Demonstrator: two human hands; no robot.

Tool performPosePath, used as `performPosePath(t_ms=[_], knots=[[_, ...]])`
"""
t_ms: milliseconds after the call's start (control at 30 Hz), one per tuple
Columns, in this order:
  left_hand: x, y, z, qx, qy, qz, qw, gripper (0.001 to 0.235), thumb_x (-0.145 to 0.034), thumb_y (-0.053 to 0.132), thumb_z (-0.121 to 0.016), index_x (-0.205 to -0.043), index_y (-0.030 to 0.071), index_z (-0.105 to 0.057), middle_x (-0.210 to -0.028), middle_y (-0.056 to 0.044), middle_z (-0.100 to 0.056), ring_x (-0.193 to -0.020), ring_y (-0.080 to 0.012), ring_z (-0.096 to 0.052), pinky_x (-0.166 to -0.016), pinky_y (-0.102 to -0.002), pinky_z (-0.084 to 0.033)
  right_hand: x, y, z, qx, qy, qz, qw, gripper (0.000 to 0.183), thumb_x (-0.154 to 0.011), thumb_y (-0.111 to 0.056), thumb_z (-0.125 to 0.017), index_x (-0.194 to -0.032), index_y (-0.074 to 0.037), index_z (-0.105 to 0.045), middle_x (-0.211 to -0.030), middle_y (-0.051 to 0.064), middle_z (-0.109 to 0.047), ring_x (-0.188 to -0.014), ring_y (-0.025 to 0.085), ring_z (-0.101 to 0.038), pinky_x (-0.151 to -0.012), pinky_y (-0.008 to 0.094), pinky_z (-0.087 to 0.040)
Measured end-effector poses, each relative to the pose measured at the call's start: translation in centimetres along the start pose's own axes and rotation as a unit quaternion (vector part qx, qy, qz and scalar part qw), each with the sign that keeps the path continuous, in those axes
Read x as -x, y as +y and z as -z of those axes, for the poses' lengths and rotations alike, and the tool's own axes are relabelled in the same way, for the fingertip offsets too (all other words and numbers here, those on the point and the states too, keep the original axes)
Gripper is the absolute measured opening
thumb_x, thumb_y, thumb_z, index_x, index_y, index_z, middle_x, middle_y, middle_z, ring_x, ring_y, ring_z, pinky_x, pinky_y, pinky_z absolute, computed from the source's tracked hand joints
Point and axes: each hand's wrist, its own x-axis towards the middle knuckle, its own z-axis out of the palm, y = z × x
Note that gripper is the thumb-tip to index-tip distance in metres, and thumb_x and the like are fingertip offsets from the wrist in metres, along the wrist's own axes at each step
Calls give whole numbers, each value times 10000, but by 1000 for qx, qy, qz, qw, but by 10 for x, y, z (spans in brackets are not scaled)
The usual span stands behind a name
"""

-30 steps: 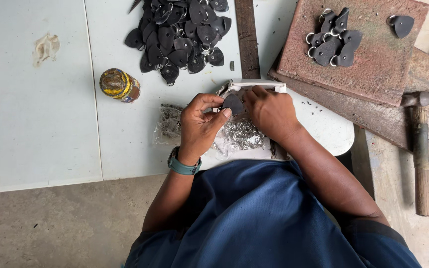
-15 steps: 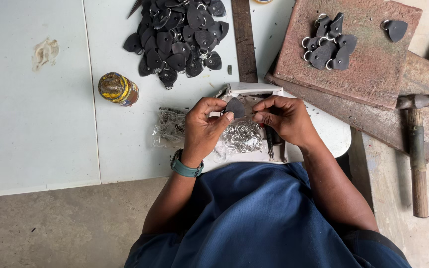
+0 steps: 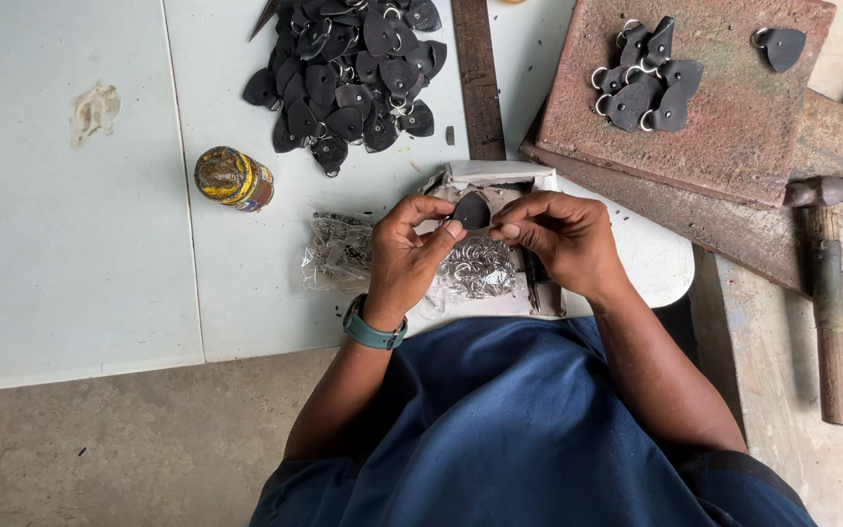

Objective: The person assembles keychains by attaching metal rings to black leather pieces. They pick up a leather piece and a ring, connect them, and place the finished item on a wooden block. Later, they use a hammer to secure the rings on the leather pieces.

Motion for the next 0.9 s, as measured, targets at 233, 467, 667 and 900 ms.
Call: performPosePath(t_ms=[233,467,667,900], knots=[[4,10,-9,1,8,1,1000,182,-969,72,-746,-1111,-6,-663,-976,-93,-732,-801,-94,-706,-664,-214,-582,4,-14,-17,255,37,191,947,117,-898,-11,-803,-971,7,-713,-960,115,-749,-914,169,-739,-819,269,-580],[8,16,-18,29,-22,-74,997,163,-1003,51,-727,-1138,5,-650,-1080,-75,-695,-936,-84,-701,-827,-227,-636,7,-10,-19,244,71,196,947,363,-919,-39,-815,-1195,-2,-582,-989,106,-778,-984,178,-779,-873,282,-611],[8,21,-19,4,-40,-126,991,156,-1001,41,-717,-1127,-6,-640,-1163,-119,-670,-1057,-138,-708,-916,-277,-660,7,-2,-19,225,92,205,948,349,-923,-37,-818,-1147,12,-554,-978,112,-771,-992,171,-775,-896,281,-619],[11,31,-16,-20,-51,-129,990,126,-1000,23,-715,-1098,-7,-643,-1140,-114,-680,-1028,-145,-720,-887,-265,-647,7,-11,-24,192,104,216,952,388,-891,-58,-852,-1143,14,-566,-1011,120,-693,-948,155,-708,-864,283,-585]])
